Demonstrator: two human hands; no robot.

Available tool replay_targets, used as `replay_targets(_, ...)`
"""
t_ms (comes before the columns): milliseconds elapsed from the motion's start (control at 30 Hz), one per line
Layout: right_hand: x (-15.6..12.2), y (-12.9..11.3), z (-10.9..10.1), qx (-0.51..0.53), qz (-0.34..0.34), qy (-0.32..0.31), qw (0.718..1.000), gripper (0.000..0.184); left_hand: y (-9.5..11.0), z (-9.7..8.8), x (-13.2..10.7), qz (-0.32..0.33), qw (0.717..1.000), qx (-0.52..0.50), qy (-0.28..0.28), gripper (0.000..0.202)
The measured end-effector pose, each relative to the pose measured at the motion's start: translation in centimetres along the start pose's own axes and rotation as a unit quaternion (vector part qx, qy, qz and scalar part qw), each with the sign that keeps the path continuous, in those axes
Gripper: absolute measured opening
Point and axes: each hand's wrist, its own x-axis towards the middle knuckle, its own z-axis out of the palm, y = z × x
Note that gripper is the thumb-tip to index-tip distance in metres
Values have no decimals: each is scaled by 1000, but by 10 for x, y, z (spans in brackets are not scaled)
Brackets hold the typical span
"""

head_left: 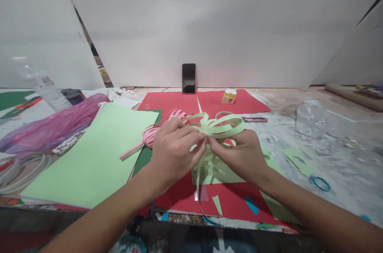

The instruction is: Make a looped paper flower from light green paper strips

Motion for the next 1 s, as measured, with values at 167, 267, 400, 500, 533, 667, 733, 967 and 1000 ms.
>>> replay_targets(167, 0, 1, 1, 2, -18, -3, 1000, 13, 1, 1, 1, 2, 1000, 9, 8, 7)
replay_targets(267, -1, 2, 1, 2, -17, 0, 1000, 12, 2, 1, 2, 3, 1000, 8, 6, 8)
replay_targets(400, -1, 1, 2, 8, -4, 2, 1000, 11, 2, 1, 2, -10, 1000, -8, 2, 7)
replay_targets(500, -1, 0, 1, 20, 11, -7, 1000, 11, 2, 1, 2, -48, 998, -37, 6, 7)
replay_targets(533, 0, 0, 1, 26, 21, -12, 999, 11, 2, 1, 3, -68, 997, -47, 4, 8)
replay_targets(667, 0, -2, -1, 57, 70, -26, 996, 13, 4, 1, 4, -140, 988, -69, -22, 11)
replay_targets(733, 0, -2, -1, 76, 90, -27, 993, 12, 5, 0, 5, -152, 985, -74, -23, 11)
replay_targets(967, 3, 14, -4, 154, 186, -31, 970, 12, -5, -5, 8, -209, 975, -77, -2, 9)
replay_targets(1000, 4, 18, -5, 167, 207, -27, 964, 13, -10, -6, 8, -227, 972, -68, -5, 7)
